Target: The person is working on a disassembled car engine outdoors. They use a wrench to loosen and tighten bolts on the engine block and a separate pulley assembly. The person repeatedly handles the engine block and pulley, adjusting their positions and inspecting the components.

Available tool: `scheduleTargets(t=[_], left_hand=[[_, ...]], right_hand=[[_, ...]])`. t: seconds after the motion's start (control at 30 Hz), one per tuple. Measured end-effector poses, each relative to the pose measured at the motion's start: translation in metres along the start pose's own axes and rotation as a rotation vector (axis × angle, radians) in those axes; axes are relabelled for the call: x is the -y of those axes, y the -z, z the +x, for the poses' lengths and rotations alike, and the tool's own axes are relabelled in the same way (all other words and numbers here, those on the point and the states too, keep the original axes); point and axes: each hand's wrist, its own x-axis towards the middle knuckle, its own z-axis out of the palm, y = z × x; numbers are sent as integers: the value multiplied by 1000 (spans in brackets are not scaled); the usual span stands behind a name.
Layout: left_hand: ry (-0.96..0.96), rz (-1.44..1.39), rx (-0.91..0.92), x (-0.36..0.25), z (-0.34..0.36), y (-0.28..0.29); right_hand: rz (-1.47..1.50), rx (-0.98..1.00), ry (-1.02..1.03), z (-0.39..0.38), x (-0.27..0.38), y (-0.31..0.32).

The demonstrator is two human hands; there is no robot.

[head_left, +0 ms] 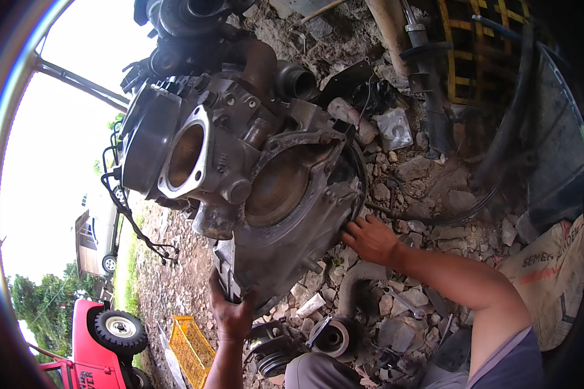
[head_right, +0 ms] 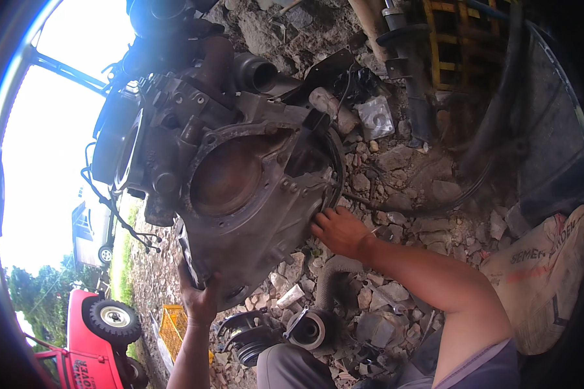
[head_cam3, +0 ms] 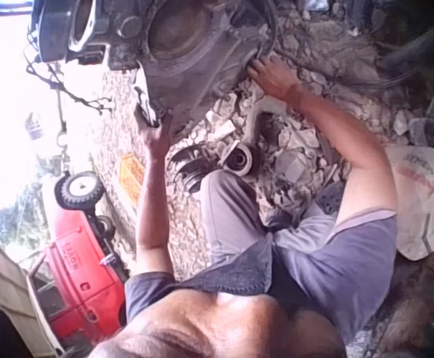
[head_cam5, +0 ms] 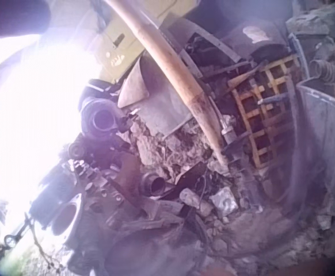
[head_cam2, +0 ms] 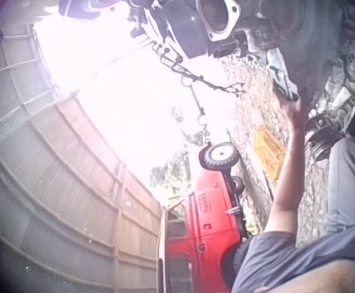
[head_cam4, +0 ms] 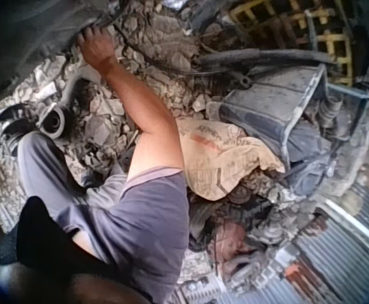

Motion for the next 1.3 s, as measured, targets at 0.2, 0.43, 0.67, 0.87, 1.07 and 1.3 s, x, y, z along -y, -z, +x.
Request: scheduleTargets(t=[0.2,0.43,0.67,0.87,1.07,1.3], left_hand=[[-31,-59,9,-5,0,-1],[-35,71,15,-8,5,2],[-59,218,3,-5,6,7],[-164,151,-41,1,8,3],[-73,106,-30,2,4,2],[-107,86,-60,14,6,2]], right_hand=[[111,-153,16,-20,-11,-10],[142,-215,70,-44,-28,-9],[713,-888,-389,-31,-35,3],[1945,-688,-981,-5,-89,26],[2070,-576,-1017,3,-103,-1],[2199,-460,-865,13,-107,-15]])
